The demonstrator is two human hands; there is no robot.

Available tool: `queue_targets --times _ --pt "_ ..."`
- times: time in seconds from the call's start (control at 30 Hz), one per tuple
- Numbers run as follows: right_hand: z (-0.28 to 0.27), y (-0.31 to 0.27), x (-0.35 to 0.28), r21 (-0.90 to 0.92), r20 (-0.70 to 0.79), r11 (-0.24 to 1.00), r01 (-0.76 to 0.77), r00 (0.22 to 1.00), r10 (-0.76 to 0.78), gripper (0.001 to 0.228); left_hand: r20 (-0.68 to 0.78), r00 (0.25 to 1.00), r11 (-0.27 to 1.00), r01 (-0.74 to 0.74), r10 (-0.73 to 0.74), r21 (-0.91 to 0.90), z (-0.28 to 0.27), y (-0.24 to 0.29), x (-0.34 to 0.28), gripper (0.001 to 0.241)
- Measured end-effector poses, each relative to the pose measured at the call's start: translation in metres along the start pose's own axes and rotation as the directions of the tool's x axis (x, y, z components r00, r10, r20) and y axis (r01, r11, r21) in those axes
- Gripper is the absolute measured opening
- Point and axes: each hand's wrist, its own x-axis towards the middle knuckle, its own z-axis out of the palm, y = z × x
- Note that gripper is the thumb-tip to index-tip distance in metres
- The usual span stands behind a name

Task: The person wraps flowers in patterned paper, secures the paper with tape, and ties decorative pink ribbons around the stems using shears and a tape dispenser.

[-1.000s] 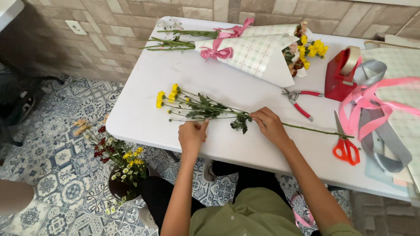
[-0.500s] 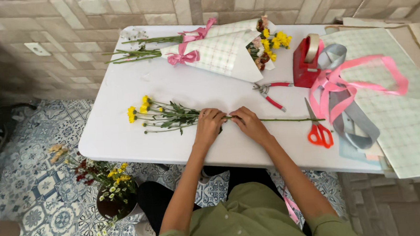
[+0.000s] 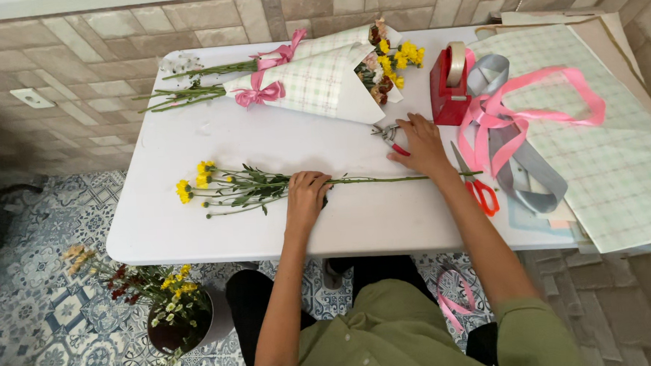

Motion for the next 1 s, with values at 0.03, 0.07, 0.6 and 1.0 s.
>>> queue_targets --times 0.03,0.07,0.6,1.0 --pt "0.003 0.007 0.006 -0.046 0.125 0.998 -0.04 0.991 0.046 0.079 0.0 1.0 1.0 0.005 -0.005 0.002 -0.001 -0.001 -0.001 0.017" --pt "0.006 0.014 0.012 -0.096 0.244 0.993 -0.074 0.965 0.096 0.091 -0.001 1.0 1.0 0.011 -0.011 0.003 -0.001 -0.001 -0.001 0.017" --pt "-0.028 0.023 0.0 -0.105 0.277 0.994 -0.019 0.96 0.048 0.066 -0.028 1.0 1.0 0.009 -0.009 -0.006 -0.001 -0.003 0.002 0.016" --pt "-0.107 -0.013 -0.12 0.374 -0.087 0.891 -0.257 0.947 0.31 0.05 -0.075 0.991 0.992 0.117 -0.113 0.05 -0.009 -0.007 0.006 0.011"
